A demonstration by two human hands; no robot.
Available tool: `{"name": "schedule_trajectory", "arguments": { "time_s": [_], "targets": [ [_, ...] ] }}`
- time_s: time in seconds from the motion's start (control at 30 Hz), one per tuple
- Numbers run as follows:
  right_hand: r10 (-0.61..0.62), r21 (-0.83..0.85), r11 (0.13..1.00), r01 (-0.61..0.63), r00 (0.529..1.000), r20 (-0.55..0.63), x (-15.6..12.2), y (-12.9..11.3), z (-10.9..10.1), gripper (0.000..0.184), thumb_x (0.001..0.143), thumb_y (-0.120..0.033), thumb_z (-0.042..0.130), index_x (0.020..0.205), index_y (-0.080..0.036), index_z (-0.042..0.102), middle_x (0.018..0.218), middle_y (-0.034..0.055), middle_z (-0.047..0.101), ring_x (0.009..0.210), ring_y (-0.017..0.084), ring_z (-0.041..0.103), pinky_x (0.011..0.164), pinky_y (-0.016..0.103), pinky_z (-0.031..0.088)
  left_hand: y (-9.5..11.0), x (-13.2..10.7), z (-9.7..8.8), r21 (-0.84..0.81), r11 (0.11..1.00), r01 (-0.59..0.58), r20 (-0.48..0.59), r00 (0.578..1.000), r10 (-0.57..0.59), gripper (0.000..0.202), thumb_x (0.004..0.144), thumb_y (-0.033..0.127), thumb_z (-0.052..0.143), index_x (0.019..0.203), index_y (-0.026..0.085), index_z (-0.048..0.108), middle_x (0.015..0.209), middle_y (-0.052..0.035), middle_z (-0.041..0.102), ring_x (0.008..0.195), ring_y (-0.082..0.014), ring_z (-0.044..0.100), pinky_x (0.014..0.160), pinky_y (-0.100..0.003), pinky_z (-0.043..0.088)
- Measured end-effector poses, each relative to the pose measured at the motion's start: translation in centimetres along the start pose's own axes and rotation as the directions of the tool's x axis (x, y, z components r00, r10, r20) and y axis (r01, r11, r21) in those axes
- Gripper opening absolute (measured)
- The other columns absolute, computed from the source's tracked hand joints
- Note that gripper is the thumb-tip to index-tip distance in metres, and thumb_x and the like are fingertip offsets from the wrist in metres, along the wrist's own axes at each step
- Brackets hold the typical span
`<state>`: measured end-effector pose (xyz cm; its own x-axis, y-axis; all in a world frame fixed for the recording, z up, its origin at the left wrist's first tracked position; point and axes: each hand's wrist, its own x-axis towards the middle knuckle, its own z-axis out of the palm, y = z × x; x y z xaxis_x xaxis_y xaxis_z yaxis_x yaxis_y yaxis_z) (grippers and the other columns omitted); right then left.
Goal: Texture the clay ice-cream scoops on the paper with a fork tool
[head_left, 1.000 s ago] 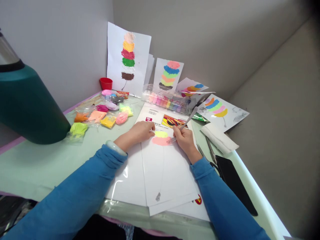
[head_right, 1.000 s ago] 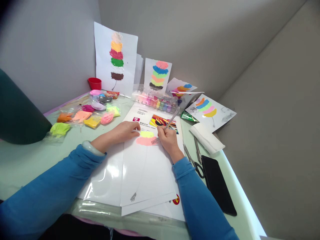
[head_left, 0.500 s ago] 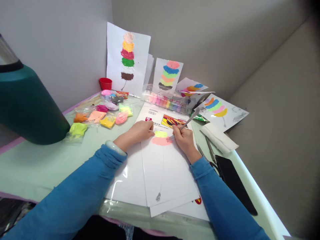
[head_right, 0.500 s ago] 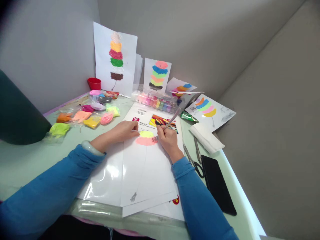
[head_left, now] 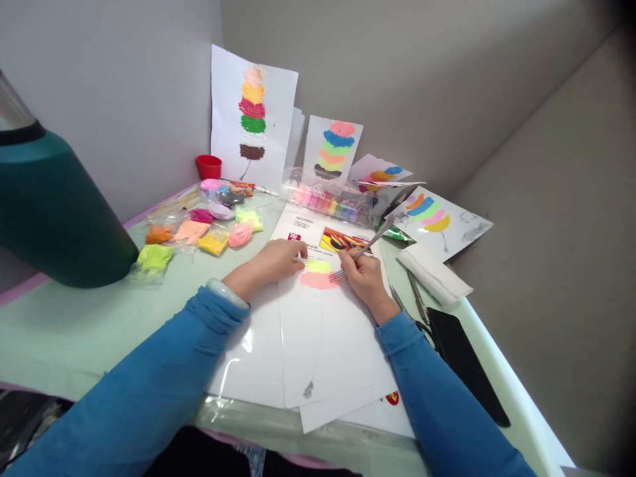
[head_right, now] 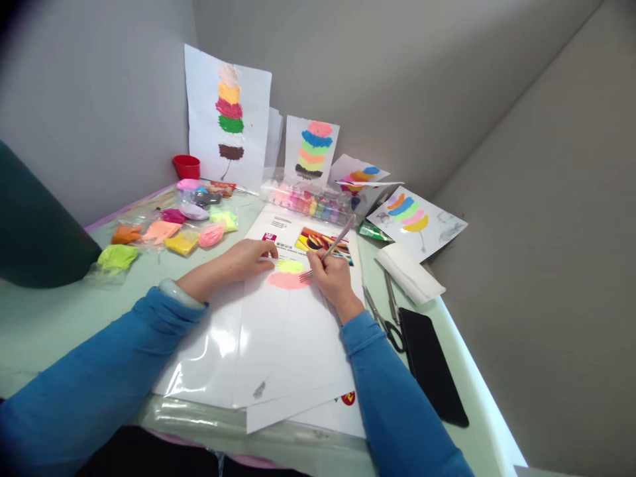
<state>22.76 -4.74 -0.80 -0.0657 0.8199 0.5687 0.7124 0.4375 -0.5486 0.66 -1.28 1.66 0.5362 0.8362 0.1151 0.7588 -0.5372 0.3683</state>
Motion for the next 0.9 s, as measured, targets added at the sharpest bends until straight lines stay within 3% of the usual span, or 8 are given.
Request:
{"name": "schedule_trajectory", "arguments": {
  "time_s": [0.2, 0.3, 0.43, 0.67, 0.9],
  "targets": [
    [0.018, 0.086, 0.996, -0.024, 0.997, 0.069, 0.0, -0.2, 0.0, 0.039, 0.086, -0.041, 0.046, 0.054, -0.019, 0.049, 0.051, -0.0019, 0.049, 0.051, 0.011, 0.049, 0.054, 0.024, 0.038, -0.3, 0.5, 0.6, -0.001, 0.999, 0.033, -0.065, 0.997, -0.033, 0.021, 0.072, 0.026, 0.049, 0.087, 0.021, 0.063, 0.086, -0.0036, 0.067, 0.079, -0.0192, 0.059, 0.065, -0.027, 0.038],
    [0.035, 0.087, 0.995, -0.038, 0.999, 0.035, 0.0, -0.2, 0.0, 0.039, 0.087, -0.041, 0.046, 0.055, -0.019, 0.052, 0.052, -0.0011, 0.052, 0.052, 0.012, 0.051, 0.055, 0.024, 0.039, -0.3, 0.5, 0.6, 0.021, 0.998, 0.057, -0.06, 0.997, -0.055, 0.018, 0.072, 0.026, 0.05, 0.083, 0.02, 0.062, 0.083, -0.0041, 0.067, 0.076, -0.0196, 0.059, 0.063, -0.027, 0.038],
    [0.091, 0.118, 0.989, -0.088, 0.995, -0.027, 0.1, -0.3, 0.1, 0.041, 0.087, -0.042, 0.046, 0.053, -0.019, 0.052, 0.05, -0.0013, 0.052, 0.048, 0.011, 0.049, 0.052, 0.025, 0.038, -0.3, 0.4, 0.6, 0.038, 0.998, 0.058, -0.049, 0.997, -0.056, 0.019, 0.072, 0.027, 0.049, 0.084, 0.02, 0.062, 0.083, -0.0043, 0.067, 0.077, -0.02, 0.058, 0.063, -0.028, 0.037],
    [0.071, 0.095, 0.993, -0.071, 0.997, 0.006, 0.1, -0.9, 0.6, 0.038, 0.086, -0.042, 0.047, 0.056, -0.019, 0.054, 0.052, -0.0007, 0.055, 0.053, 0.013, 0.052, 0.054, 0.025, 0.038, -0.1, 0.3, 0.4, 0.032, 0.998, 0.061, -0.029, 0.998, -0.06, 0.023, 0.072, 0.026, 0.048, 0.088, 0.02, 0.064, 0.084, -0.0058, 0.067, 0.077, -0.0206, 0.058, 0.065, -0.029, 0.038],
    [0.127, 0.063, 0.99, -0.129, 0.991, 0.035, 0.1, -1.0, 1.1, 0.039, 0.085, -0.045, 0.048, 0.056, -0.019, 0.056, 0.054, 0.0, 0.057, 0.053, 0.013, 0.053, 0.051, 0.025, 0.035, 0.0, 0.2, 0.2, 0.034, 0.997, 0.065, -0.031, 0.997, -0.064, 0.022, 0.072, 0.026, 0.048, 0.087, 0.019, 0.063, 0.083, -0.0052, 0.067, 0.076, -0.0196, 0.058, 0.062, -0.027, 0.037]
  ]
}}
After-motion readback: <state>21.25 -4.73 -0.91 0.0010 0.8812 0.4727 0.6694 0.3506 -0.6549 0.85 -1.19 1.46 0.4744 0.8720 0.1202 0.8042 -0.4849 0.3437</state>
